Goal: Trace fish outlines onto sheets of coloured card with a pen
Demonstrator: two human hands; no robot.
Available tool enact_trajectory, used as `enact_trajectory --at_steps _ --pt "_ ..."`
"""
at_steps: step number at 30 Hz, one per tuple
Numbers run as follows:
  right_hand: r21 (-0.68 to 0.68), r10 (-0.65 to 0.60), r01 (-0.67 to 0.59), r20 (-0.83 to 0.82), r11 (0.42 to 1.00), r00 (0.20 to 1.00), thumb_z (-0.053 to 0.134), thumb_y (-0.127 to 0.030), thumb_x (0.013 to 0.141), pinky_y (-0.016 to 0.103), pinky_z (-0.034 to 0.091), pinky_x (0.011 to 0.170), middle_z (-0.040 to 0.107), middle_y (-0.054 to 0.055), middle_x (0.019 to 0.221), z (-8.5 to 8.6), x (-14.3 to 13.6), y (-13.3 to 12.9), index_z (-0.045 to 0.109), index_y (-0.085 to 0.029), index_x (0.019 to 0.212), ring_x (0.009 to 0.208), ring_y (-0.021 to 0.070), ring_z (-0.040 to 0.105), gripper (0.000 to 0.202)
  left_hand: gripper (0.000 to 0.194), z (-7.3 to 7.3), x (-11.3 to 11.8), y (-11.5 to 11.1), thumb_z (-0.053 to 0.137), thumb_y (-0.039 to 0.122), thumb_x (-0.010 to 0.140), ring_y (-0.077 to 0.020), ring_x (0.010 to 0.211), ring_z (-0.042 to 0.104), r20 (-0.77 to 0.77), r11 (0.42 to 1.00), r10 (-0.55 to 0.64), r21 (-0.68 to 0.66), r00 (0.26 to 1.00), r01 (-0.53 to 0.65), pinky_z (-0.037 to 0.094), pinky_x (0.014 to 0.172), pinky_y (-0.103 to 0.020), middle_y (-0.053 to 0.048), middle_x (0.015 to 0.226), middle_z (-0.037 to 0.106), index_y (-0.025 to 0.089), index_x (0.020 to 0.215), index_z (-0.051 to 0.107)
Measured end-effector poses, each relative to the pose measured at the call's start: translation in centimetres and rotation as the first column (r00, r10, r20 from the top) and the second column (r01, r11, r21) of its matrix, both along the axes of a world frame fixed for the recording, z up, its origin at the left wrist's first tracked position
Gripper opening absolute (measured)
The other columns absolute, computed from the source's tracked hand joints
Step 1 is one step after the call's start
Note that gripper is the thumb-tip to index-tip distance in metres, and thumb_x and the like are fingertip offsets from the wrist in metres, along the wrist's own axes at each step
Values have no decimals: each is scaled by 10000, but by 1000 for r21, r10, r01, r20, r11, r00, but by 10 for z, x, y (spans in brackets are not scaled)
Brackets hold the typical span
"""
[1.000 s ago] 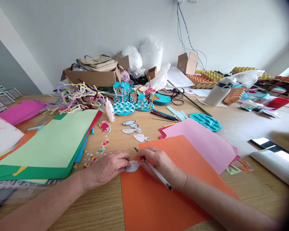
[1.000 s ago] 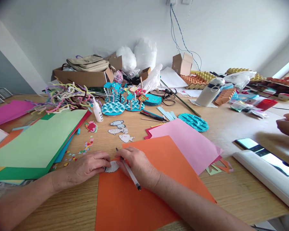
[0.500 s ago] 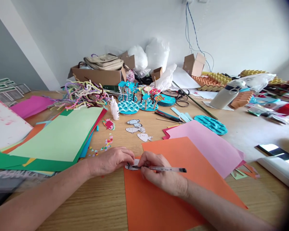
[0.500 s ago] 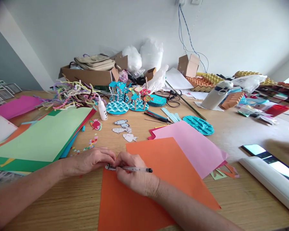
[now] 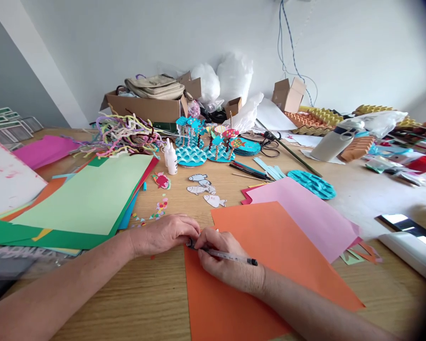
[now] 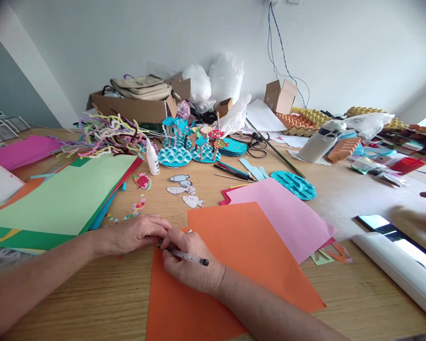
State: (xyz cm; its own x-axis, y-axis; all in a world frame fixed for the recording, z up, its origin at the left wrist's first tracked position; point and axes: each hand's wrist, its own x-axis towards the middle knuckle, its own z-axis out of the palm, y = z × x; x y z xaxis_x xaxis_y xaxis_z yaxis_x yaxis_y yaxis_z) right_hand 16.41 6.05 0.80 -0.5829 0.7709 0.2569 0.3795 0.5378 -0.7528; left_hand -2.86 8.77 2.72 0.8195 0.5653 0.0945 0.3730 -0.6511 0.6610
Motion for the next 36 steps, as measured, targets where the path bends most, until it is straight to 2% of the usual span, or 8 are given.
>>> enact_trajectory --at_steps 10,23,36 --pt "57 -13 11 32 998 999 443 -86 651 174 343 464 503 -46 534 -2 -3 1 528 -193 734 458 87 455 160 164 -7 -2 2 504 58 874 -161 926 557 25 1000 -12 11 1000 11 401 834 -241 -31 982 624 169 806 605" --pt "49 -12 9 58 999 998 446 -92 660 168 340 463 516 -35 548 -2 -6 0 540 -183 736 463 84 459 151 146 -10 -2 1 514 70 877 -157 903 550 44 999 -16 29 999 14 397 822 -241 -29 937 615 164 798 594" --pt "16 8 -9 73 1000 997 446 -77 653 174 335 471 473 -55 526 1 -4 0 539 -180 746 445 76 422 167 153 -6 0 -1 511 89 886 -151 895 549 51 1000 1 27 999 -2 396 808 -233 -16 922 617 176 798 601"
